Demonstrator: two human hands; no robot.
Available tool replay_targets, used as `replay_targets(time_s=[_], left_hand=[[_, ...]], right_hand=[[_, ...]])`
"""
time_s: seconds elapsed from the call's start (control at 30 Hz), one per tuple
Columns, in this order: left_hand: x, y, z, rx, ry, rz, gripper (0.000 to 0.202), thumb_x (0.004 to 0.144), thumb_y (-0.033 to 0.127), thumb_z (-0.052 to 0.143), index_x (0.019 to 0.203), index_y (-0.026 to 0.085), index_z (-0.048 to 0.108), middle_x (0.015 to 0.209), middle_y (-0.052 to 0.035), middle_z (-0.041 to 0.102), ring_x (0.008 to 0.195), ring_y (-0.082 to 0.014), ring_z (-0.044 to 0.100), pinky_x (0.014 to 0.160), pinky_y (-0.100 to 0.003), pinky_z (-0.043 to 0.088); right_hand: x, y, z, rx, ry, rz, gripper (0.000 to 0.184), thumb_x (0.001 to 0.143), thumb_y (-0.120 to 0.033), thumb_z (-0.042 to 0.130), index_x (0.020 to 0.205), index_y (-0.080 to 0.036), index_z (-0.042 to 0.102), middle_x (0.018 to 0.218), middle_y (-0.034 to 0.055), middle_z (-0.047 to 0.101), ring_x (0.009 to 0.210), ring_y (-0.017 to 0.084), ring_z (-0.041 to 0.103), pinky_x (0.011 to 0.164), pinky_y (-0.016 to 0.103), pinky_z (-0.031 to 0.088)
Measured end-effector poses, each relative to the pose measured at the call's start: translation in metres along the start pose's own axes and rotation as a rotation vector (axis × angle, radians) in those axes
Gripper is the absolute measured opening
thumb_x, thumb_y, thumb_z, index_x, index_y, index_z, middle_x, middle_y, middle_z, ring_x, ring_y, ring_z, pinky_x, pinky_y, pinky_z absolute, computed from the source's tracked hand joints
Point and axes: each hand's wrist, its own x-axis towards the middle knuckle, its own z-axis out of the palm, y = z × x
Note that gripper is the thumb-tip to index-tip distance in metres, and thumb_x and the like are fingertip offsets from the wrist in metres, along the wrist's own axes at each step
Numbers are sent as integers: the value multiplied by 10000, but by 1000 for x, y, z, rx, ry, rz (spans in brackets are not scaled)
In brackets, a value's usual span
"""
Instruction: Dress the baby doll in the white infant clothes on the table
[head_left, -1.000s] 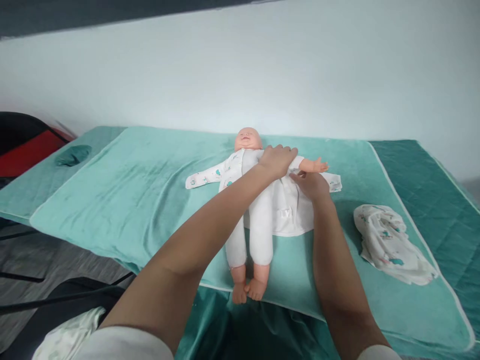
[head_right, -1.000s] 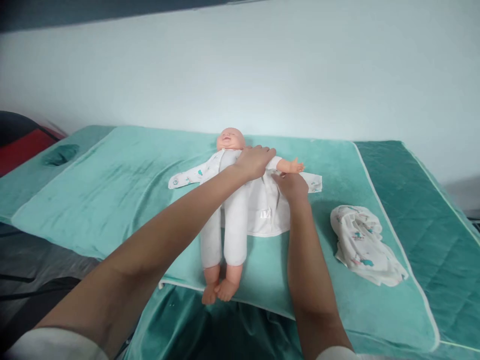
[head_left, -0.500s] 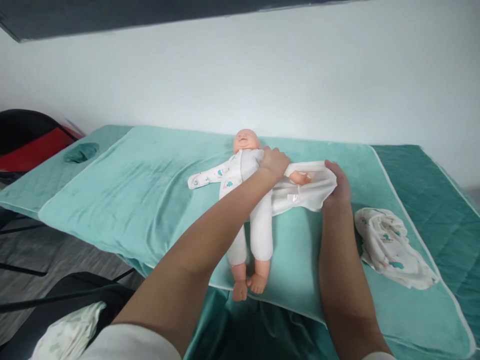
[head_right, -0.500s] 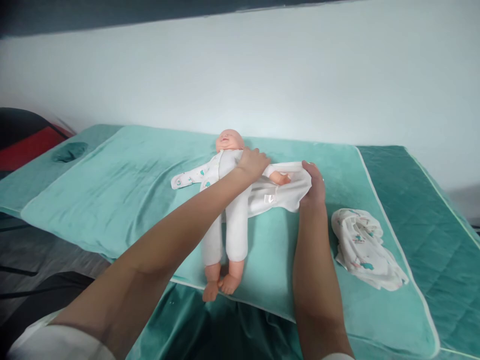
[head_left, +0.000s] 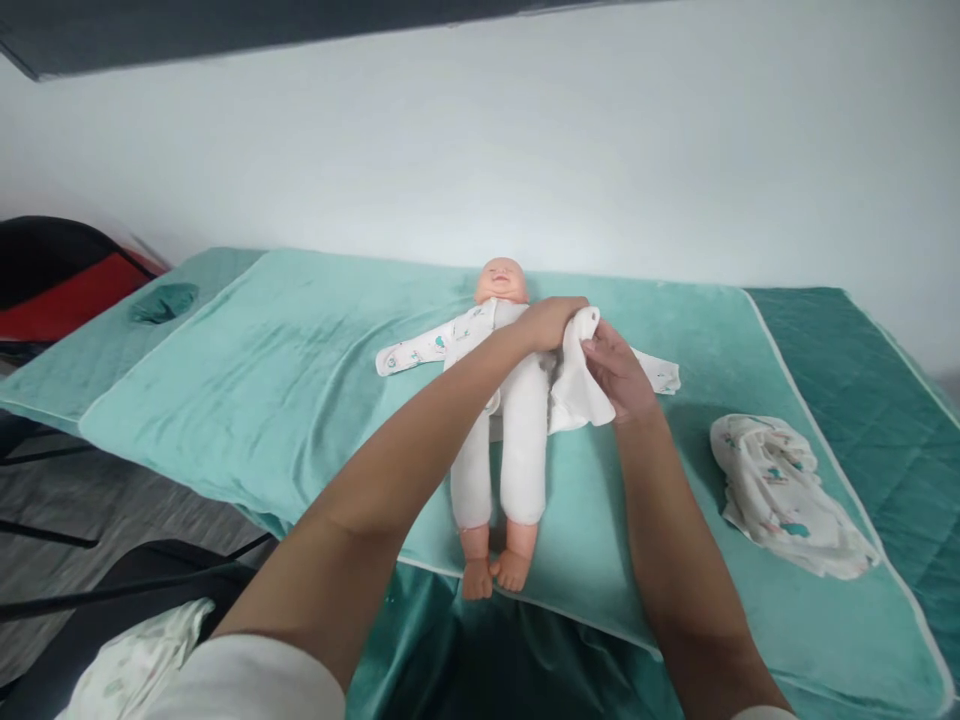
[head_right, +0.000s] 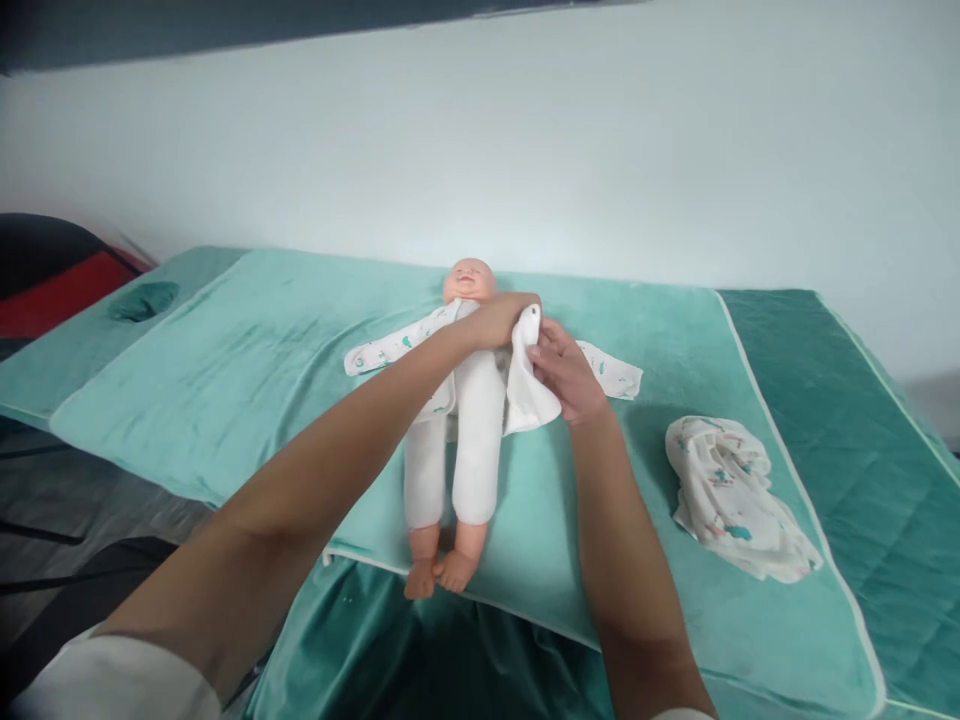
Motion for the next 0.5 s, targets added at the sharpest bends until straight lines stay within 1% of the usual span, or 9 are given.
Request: replay_targets(time_s=[0.03, 0.1, 0.17, 0.23, 0.3, 0.4, 0.5], left_hand=[[-3, -7, -6, -76, 30, 26, 158, 838, 201, 590, 979, 184, 659, 1001, -56, 728, 894, -210, 651, 779, -323, 465], [-9, -22, -15, -182, 135, 51, 192, 781, 106, 541, 932, 182, 633, 888, -34, 698, 797, -183, 617, 717, -306, 442], [-18, -37, -20, -225, 271, 64, 251, 724, 45, 506, 892, 190, 625, 855, -19, 675, 785, -170, 599, 731, -302, 441], [-29, -51, -20, -213, 396, 62, 224, 698, 21, 492, 784, 193, 606, 834, -26, 661, 820, -177, 597, 779, -314, 452], [-40, -62, -17, -196, 496, 4, 205, 707, 11, 487, 697, 198, 572, 827, -41, 659, 867, -194, 601, 828, -335, 465], [-56, -71, -7, -212, 599, -126, 211, 772, 26, 486, 727, 210, 576, 880, -48, 678, 934, -208, 609, 907, -365, 484], [-69, -71, 2, -260, 665, -183, 205, 849, 65, 471, 868, 217, 608, 992, -58, 694, 1000, -207, 624, 967, -382, 499]], right_hand=[[-2, 0, 1, -17, -45, 9, 483, 714, -404, 888, 1140, -305, 685, 1082, 4, 743, 977, 228, 708, 799, 341, 605], [-5, -2, 1, -52, -144, 39, 475, 734, -402, 885, 1165, -311, 707, 1101, 0, 742, 905, 187, 705, 738, 292, 587], [-8, -2, 0, -79, -227, 64, 445, 789, -406, 851, 1203, -311, 718, 1143, 8, 744, 909, 172, 706, 737, 275, 581], [-10, -2, -2, -97, -294, 81, 413, 844, -406, 809, 1235, -306, 721, 1185, 25, 747, 958, 183, 717, 786, 298, 591], [-11, 0, -2, -120, -358, 108, 397, 875, -412, 781, 1250, -295, 723, 1209, 50, 753, 989, 206, 732, 828, 340, 600], [-12, 1, -1, -158, -411, 137, 372, 902, -420, 754, 1249, -286, 728, 1227, 77, 758, 985, 221, 753, 832, 356, 604], [-12, 1, 0, -181, -365, 115, 359, 898, -435, 755, 1223, -284, 735, 1219, 77, 761, 984, 216, 754, 821, 337, 602]])
